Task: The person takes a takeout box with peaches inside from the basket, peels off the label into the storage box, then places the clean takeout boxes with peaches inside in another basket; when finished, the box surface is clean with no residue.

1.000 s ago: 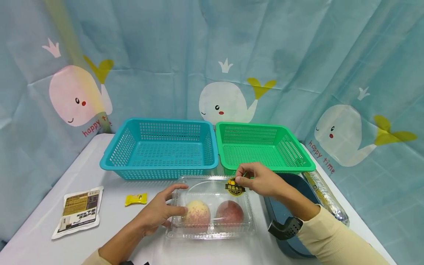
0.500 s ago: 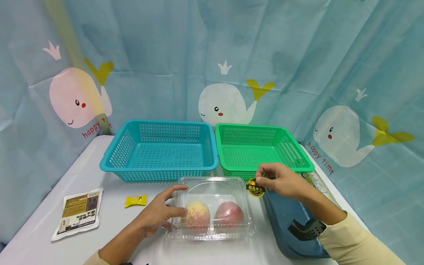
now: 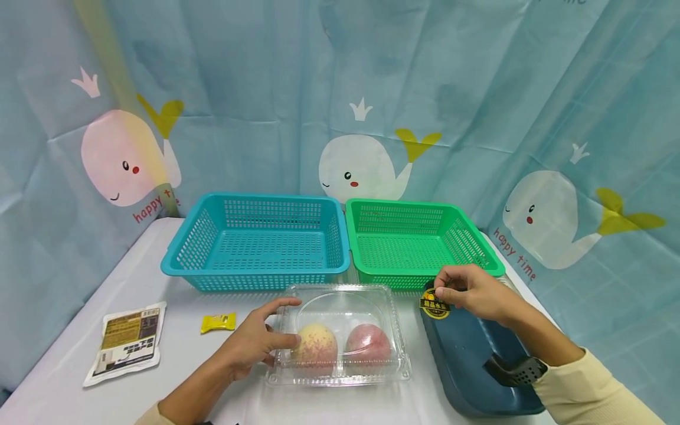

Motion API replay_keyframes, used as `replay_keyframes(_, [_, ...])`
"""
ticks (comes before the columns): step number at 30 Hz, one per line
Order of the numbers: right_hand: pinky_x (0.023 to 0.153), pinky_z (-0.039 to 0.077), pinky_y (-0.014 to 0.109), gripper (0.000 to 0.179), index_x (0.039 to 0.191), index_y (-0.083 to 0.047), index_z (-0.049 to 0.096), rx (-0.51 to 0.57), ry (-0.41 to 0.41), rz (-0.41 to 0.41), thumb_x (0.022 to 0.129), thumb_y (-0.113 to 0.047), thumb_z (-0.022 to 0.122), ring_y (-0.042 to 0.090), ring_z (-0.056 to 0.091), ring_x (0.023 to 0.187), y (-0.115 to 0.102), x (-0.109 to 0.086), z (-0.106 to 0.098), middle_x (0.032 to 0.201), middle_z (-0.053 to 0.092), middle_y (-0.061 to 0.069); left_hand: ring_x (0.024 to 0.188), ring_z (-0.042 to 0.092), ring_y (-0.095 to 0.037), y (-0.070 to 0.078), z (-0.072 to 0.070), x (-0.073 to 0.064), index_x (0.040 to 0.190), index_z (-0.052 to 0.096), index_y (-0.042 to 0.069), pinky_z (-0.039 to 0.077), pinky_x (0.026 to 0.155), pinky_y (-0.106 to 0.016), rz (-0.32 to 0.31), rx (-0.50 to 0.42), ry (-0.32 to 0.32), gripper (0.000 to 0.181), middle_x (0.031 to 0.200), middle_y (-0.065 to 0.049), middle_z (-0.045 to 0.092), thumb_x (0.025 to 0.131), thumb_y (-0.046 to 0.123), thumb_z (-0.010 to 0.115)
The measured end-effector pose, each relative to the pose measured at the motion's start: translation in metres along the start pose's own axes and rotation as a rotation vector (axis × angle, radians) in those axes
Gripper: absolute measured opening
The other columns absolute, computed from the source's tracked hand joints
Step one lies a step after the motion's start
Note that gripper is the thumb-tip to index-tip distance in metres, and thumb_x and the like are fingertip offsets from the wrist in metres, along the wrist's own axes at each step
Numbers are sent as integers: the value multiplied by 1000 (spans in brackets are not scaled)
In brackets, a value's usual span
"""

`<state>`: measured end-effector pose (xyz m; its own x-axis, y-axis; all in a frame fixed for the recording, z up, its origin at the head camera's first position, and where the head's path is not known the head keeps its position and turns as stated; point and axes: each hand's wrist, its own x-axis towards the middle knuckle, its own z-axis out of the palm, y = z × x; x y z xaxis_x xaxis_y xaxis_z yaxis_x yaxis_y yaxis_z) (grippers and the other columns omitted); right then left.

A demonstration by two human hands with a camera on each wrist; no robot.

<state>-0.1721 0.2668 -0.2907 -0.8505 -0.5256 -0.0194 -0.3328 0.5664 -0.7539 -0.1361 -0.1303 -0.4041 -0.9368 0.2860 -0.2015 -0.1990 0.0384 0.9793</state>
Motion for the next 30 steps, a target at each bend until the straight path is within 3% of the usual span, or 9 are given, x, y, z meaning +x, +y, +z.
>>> replay_keyframes(6, [55,43,30,10,91,-3,59,-11,3,13,95,-12,62,20,49,65,6,-3,-1,76,56,8,75,50,-27,-1,3,0,138,52,16,45,45,-31,7,2,49,71,142,-16,26,74,1,80])
replay_keyframes(10, [56,44,31,10,91,-3,59,-7,-6,13,95,-12,62,20,50,65,9,-4,0,77,56,7,65,45,-22,0,5,-1,138,53,16,43,44,-30,10,4,72,73,122,-21,32,73,0,80])
replay_keyframes(15, [61,46,32,8,91,-4,59,-21,-18,-5,95,-11,61,21,54,69,12,-4,-2,80,59,7,58,37,-17,0,5,-2,138,53,14,37,45,-29,45,23,80,72,102,-18,33,73,0,81])
replay_keyframes(23, [60,45,31,7,90,-4,60,-44,-54,-40,95,-9,61,15,54,67,26,-5,-10,78,60,5,59,34,-17,-3,4,0,136,55,11,37,46,-27,68,23,79,72,98,-17,33,71,0,82])
replay_keyframes(30, [53,38,29,7,89,-5,62,-47,-98,-6,95,-9,62,12,46,61,47,-7,-17,74,55,2,56,34,-15,-2,3,0,138,52,8,35,44,-26,90,23,63,73,96,-15,33,72,0,82])
